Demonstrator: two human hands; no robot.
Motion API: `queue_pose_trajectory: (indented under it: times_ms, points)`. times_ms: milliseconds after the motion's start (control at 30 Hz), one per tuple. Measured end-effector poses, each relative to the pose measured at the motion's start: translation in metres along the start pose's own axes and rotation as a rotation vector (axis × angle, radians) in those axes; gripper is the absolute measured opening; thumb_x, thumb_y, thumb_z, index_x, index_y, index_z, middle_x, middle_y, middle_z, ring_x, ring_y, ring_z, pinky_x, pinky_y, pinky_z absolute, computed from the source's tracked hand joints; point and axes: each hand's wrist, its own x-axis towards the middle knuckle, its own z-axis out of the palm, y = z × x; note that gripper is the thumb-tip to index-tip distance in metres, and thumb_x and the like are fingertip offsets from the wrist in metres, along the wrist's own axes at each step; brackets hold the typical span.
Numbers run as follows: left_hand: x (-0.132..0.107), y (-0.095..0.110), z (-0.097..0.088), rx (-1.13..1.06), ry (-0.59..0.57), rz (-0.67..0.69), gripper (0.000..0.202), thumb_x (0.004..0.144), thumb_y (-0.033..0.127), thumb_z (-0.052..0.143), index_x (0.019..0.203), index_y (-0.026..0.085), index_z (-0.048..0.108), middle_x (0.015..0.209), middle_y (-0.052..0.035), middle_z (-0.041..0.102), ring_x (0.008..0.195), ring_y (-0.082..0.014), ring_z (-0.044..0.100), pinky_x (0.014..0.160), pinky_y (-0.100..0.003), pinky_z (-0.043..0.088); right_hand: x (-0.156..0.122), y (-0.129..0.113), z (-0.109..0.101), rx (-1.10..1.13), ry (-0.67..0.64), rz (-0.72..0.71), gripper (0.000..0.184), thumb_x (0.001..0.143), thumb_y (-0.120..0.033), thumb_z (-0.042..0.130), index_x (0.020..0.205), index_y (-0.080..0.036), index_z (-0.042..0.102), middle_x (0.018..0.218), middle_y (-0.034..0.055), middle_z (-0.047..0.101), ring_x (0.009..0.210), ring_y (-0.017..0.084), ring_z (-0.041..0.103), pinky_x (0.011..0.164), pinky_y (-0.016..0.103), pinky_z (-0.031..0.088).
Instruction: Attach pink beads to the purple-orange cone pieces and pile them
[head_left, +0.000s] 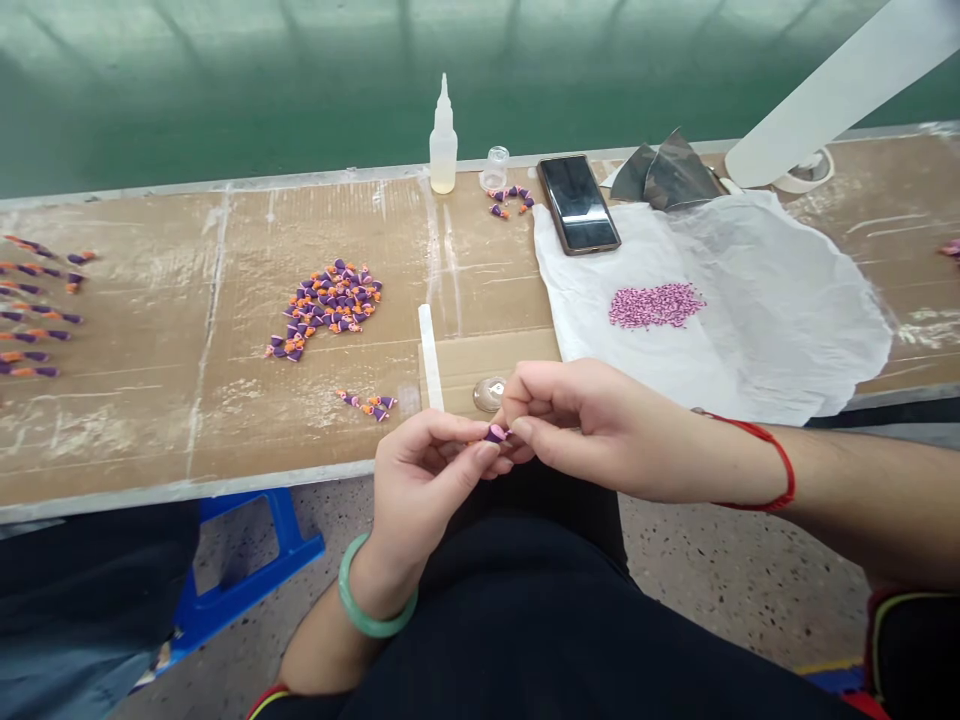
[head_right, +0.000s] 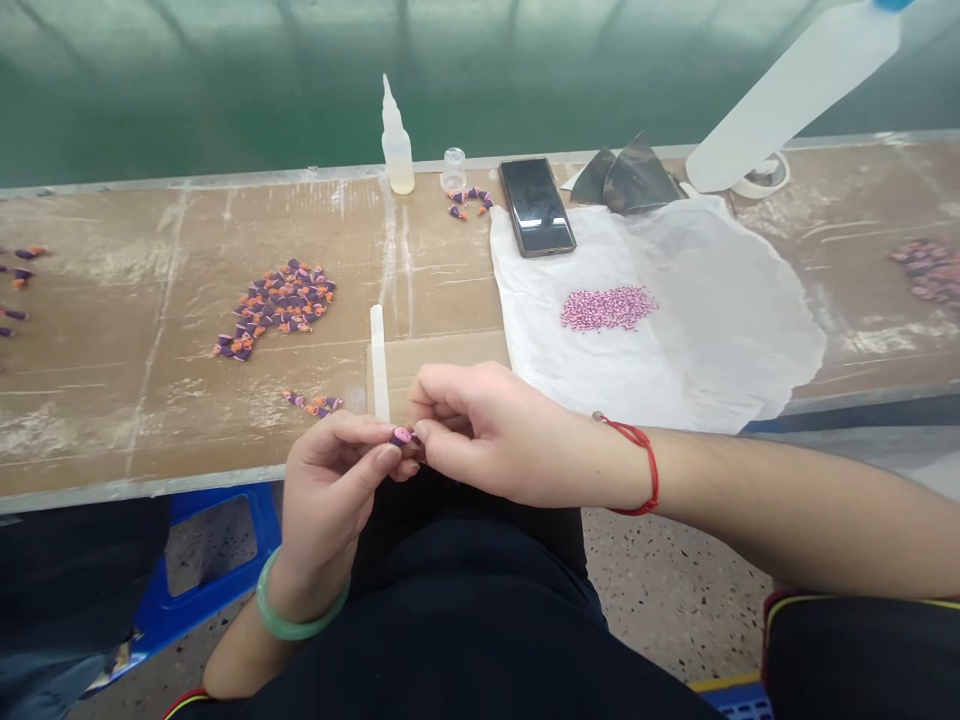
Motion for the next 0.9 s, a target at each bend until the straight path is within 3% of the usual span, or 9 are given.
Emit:
queue_pose_trajectory:
  times_ms: [633, 900]
  points:
    - [-0.0039, -0.0041, 0.0029, 0.073, 0.022, 0.076, 0.013, 0.082, 0.014, 0.081, 0.087, 0.026, 0.081, 0.080, 0.0032, 0.080, 0.067, -0.0103, 0.077, 0.065, -0.014, 0.064, -0.0010, 0.0015, 0.0025, -0.227, 0.098, -0.150, 0.011, 0.089, -0.016, 0.047, 0.079, -0.020, 0.047, 0.068, -0.0001, 0.062, 0.058, 0.011, 0.055, 0.051, 0.023, 0.039]
    - [-0.0035, -0.0074, 0.0054, 0.161, 0.081, 0.156, 0.005, 0.081, 0.018, 0.082, 0.085, 0.021, 0.080, 0.076, -0.0011, 0.079, 0.063, -0.0132, 0.075, 0.060, -0.019, 0.064, -0.0005, 0.0020, 0.0055, -0.319, 0.139, -0.225, 0.015, 0.090, -0.014, 0.045, 0.078, -0.022, 0.040, 0.066, -0.0018, 0.057, 0.054, 0.010, 0.050, 0.051, 0.023, 0.034]
